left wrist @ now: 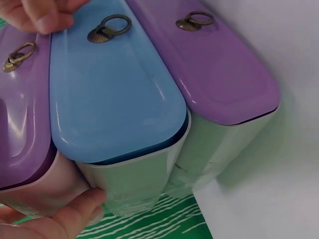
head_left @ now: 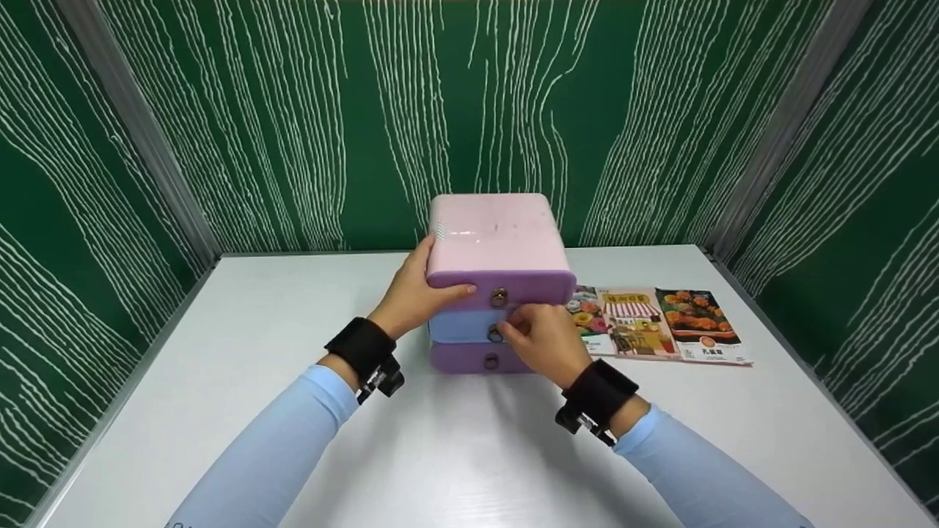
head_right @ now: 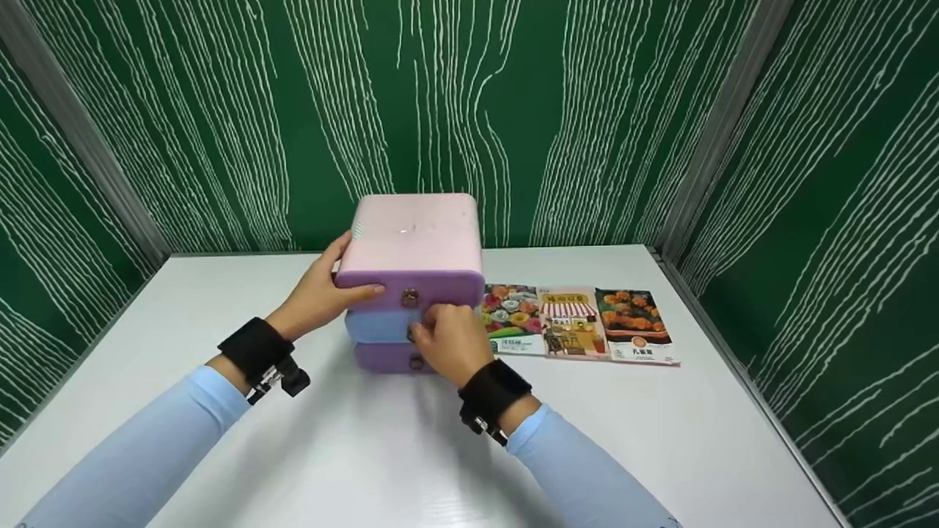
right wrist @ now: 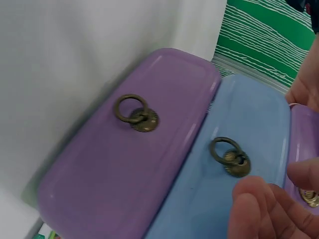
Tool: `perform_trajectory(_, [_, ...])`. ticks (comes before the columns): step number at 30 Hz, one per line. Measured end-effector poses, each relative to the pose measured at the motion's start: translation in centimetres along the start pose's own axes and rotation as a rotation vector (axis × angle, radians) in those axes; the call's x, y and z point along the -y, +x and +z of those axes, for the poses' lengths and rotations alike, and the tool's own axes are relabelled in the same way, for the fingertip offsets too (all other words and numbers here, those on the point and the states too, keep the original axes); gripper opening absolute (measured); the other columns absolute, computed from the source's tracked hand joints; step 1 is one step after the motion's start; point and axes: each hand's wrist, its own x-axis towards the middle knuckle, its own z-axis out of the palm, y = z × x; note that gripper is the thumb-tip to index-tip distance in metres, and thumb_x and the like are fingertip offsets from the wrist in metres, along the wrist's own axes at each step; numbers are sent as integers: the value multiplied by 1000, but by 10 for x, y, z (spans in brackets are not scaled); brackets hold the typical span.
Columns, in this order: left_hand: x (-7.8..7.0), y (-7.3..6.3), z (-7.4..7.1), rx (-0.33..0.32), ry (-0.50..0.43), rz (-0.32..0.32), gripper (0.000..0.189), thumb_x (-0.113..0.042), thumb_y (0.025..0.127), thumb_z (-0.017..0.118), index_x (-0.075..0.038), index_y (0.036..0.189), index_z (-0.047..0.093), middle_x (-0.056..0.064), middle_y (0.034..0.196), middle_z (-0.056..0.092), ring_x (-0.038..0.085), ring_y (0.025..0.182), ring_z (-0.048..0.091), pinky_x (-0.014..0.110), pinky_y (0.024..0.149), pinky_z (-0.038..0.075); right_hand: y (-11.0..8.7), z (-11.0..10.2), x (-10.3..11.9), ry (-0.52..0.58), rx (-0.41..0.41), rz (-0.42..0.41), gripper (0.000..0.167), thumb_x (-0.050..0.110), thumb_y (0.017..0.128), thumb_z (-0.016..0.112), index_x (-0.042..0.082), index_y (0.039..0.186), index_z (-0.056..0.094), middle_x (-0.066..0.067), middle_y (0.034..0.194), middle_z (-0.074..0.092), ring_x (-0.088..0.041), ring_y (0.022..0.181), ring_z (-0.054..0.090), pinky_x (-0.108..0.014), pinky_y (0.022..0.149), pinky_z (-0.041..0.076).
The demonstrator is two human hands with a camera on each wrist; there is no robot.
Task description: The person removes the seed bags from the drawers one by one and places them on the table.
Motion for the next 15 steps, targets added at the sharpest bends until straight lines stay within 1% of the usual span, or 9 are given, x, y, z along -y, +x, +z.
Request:
perform_trajectory(4, [1,0,0,-6,15,3,115,-31,92,89,-10,175,12,17,176,31,35,156,42,52,130,37,-3,8,-6,-21,16,17,15,13,94,84,2,83,83,-9,79,79,-17,67,68,-34,62,54])
perform_trajectory(8, [2,0,0,-10,18,5,115,-30,92,89,-9,175,12,17,177,30,34,157,41,51,130,36,-5,16,-11,-24,24,43,14,13,93,85,3,84,83,-8,80,80,-15,65,68,-33,62,54])
perform_trajectory(11, [2,-1,0,-9,26,1,115,-31,92,89,-8,175,12,18,177,29,35,158,40,51,130,35,-6,20,-13,-15,29,47,15,13,94,85,4,82,82,-5,74,78,-12,60,63,-31,58,49])
perform_trajectory(15, [3,-1,1,-7,35,-7,115,-31,93,89,-6,175,13,19,177,29,36,157,41,52,130,35,-6,24,-14,0,40,45,22,14,95,83,6,75,77,0,64,69,-9,54,54,-28,54,42])
